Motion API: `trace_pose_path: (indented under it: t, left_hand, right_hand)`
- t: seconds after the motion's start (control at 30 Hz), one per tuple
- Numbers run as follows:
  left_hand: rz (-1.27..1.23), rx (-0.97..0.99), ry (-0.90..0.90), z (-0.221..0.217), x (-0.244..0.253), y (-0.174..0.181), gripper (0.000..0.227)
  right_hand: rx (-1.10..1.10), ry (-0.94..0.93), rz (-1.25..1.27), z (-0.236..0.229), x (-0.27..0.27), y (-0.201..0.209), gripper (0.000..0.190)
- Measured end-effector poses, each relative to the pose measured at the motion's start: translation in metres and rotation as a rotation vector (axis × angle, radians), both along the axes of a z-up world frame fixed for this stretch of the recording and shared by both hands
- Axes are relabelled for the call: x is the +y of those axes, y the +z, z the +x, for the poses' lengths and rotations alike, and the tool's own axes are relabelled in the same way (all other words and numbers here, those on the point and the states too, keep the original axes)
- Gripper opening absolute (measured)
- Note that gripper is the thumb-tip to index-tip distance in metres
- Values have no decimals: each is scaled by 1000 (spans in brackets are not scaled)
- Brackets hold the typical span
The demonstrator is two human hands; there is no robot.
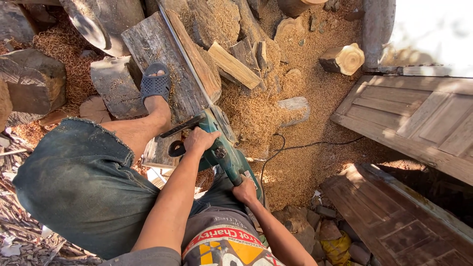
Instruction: Cutting a large log and wood pieces with an electric chainsaw and measuring with a tape measure.
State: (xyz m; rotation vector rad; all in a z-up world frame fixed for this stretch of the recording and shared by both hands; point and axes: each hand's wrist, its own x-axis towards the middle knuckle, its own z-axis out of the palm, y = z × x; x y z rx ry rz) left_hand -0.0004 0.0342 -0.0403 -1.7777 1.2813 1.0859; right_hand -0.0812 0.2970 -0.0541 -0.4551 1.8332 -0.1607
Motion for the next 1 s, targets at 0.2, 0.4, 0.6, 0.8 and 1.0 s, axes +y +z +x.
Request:
trace_pose_path:
  t: [0.2,0.4,0.6,0.8,1.0]
  left_hand:
    - [14,9,8,4,2,-6,89]
    - [-10,4,-18,6,3,-7,93]
    - [-29,-2,-55,-4,-1,-2,89]
    - [-19,19,-44,-8,-3,-1,90]
    - [-13,4,-33,-14,-5,5,90]
  right_hand:
    - [-43,36,92,2,-2,-1,34]
    - [-25,49,89,6,-2,1,32]
    - [15,54,69,0,-2,-2,34]
    - [-15,27,92,-6,-7,6,38]
    - [-5,46,103,-9,-2,1,48]
